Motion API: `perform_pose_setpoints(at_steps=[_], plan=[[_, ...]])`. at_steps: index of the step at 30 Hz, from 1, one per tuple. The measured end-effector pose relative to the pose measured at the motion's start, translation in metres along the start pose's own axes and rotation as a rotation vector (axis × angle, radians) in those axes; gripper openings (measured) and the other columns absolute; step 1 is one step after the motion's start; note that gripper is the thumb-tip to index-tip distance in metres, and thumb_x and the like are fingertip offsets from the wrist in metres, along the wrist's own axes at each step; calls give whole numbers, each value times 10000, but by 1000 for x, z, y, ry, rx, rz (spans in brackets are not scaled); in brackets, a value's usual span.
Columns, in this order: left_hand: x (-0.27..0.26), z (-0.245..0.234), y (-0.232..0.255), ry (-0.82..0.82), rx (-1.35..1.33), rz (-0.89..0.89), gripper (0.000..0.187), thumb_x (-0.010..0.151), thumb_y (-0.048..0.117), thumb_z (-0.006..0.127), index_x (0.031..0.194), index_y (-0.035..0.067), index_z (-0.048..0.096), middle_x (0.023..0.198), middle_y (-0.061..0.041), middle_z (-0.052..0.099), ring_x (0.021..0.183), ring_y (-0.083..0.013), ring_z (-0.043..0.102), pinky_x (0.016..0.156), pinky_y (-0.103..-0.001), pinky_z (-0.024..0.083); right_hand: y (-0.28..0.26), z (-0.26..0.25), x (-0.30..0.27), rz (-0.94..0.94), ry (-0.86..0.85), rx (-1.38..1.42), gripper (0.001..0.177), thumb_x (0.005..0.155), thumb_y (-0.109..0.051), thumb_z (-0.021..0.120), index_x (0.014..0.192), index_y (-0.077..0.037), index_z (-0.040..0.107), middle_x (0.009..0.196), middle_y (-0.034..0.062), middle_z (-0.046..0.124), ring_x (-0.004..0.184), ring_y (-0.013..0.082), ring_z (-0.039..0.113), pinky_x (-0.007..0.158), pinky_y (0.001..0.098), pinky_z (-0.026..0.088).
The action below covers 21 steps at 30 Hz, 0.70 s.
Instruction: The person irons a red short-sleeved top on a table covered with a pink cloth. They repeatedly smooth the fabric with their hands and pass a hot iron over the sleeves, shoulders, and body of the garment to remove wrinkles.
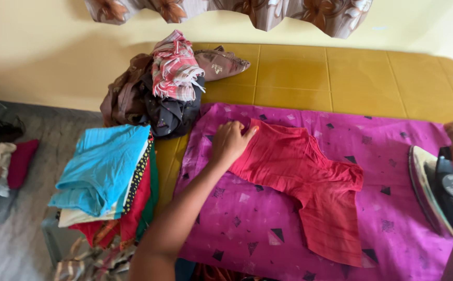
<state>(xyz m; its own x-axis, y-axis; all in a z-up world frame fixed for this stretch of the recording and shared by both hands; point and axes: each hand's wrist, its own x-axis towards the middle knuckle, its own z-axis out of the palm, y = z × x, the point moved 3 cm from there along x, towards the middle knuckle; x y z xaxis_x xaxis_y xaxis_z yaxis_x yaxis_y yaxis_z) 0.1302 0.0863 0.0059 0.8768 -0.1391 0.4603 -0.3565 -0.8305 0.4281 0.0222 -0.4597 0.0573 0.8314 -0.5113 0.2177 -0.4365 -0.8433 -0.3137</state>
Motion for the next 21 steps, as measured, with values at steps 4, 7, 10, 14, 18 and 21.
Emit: perform_pose_setpoints(at_steps=[4, 7, 10, 14, 18, 21], plan=[[30, 33, -4, -35, -162, -145, 315, 818, 376, 804, 807, 63, 772, 786, -172, 744, 758, -354, 724, 674, -485, 546, -78, 50, -35, -223, -166, 530, 194, 1047, -156, 659, 1141, -15, 753, 920, 120, 761, 764, 178, 686, 678, 319, 559], [37, 57, -4, 29, -327, -219, 242, 826, 294, 798, 798, 56, 765, 788, -162, 745, 733, -343, 732, 632, -471, 558, -166, 90, -56, -218, -406, 726, 290, 993, -137, 638, 1253, -17, 682, 988, 134, 769, 819, 173, 720, 731, 328, 589], [32, 69, -12, 92, -460, -212, 194, 889, 252, 753, 859, 61, 743, 825, -154, 749, 763, -326, 753, 658, -452, 581, -232, 118, -58, -176, -415, 711, 348, 955, -185, 721, 1254, -25, 641, 1031, 130, 756, 826, 151, 717, 732, 296, 593], [30, 66, -19, 72, -356, -146, 164, 947, 219, 696, 940, 56, 678, 805, -171, 735, 774, -368, 733, 664, -498, 559, -244, 141, -61, -62, -339, 899, 363, 846, -102, 807, 1174, -14, 681, 950, 120, 741, 725, 160, 644, 632, 324, 540], [35, 58, -9, -15, -134, -37, 192, 969, 257, 677, 958, 69, 639, 743, -170, 713, 724, -407, 702, 628, -545, 526, -227, 163, -61, -146, -129, 796, 280, 845, -90, 829, 1056, 20, 681, 832, 124, 727, 696, 163, 643, 629, 326, 532], [38, 50, -4, -119, -42, -52, 236, 1009, 303, 641, 1020, 68, 621, 828, -161, 744, 786, -391, 720, 671, -529, 554, -224, 163, -52, -241, -42, 704, 227, 891, -129, 814, 1039, 5, 704, 857, 106, 741, 719, 172, 676, 646, 302, 557]])
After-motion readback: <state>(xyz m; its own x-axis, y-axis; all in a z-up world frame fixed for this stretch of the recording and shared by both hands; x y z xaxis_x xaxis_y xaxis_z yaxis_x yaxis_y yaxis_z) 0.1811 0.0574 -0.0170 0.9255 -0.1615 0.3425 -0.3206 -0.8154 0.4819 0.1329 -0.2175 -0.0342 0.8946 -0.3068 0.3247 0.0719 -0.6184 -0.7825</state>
